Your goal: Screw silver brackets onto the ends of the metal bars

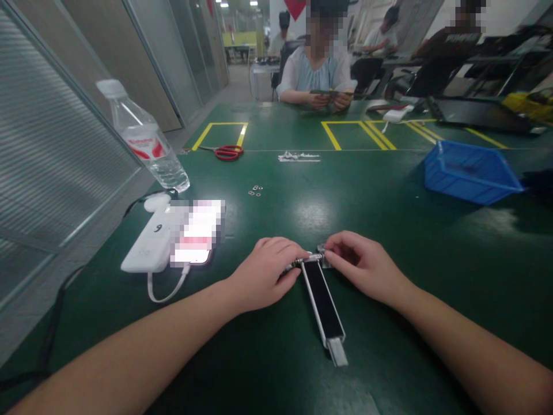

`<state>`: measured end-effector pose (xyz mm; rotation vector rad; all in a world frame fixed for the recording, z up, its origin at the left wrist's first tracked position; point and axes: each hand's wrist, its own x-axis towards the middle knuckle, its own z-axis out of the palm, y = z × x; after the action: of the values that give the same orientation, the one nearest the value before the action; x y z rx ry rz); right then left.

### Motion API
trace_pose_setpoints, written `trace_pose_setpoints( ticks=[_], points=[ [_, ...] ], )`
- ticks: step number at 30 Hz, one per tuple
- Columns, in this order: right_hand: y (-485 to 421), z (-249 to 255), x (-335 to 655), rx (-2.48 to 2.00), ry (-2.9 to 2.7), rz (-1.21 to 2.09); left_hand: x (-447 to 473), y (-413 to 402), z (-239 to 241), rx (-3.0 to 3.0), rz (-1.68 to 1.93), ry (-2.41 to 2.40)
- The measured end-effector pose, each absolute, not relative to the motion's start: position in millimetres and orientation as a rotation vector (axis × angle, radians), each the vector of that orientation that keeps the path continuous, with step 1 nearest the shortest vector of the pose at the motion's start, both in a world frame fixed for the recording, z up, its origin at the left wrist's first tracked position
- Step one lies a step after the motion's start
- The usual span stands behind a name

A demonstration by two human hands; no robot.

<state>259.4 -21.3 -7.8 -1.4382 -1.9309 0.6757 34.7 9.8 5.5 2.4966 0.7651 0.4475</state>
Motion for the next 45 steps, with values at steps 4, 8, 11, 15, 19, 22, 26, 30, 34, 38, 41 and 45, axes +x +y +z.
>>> trace_pose_setpoints(
  ticks=[4,8,11,15,19,22,26,30,34,38,41,45],
  points=[
    [-21.3,-7.0,257.5,-1.476,-1.925,0.625,34.8,9.7,3.8,2.496,0.463,0.767],
    [-22.3,-5.2,255.5,-1.47,-1.931,0.622,34.6,9.4,3.5,2.499,0.457,0.769],
    [-23.3,-4.5,254.8,-1.461,-1.95,0.594,34.4,9.2,3.2,2.507,0.47,0.77],
    [-23.6,-4.7,255.4,-1.454,-1.961,0.585,34.1,9.1,2.3,2.513,0.477,0.762],
    [-23.5,-4.8,256.8,-1.434,-1.968,0.587,33.8,8.8,2.4,2.512,0.47,0.763],
    [-23.7,-4.3,257.9,-1.403,-1.993,0.59,33.7,8.8,3.4,2.512,0.462,0.768],
    [-23.1,-4.0,261.1,-1.38,-2.003,0.601,33.8,9.0,4.7,2.516,0.46,0.769],
    [-22.7,-4.0,264.7,-1.365,-1.989,0.592,33.6,8.4,4.4,2.525,0.472,0.769],
    [-23.9,-4.2,264.0,-1.303,-2.026,0.569,33.3,7.2,3.0,2.512,0.523,0.781],
    [-24.3,-6.2,260.0,-1.296,-2.066,0.522,34.1,7.1,2.6,2.506,0.525,0.781],
    [-24.3,-7.2,258.0,-1.335,-2.047,0.515,34.8,7.2,3.4,2.511,0.498,0.781],
    [-25.1,-5.4,258.6,-1.343,-2.025,0.56,35.0,7.1,4.4,2.504,0.476,0.786]
  ],
)
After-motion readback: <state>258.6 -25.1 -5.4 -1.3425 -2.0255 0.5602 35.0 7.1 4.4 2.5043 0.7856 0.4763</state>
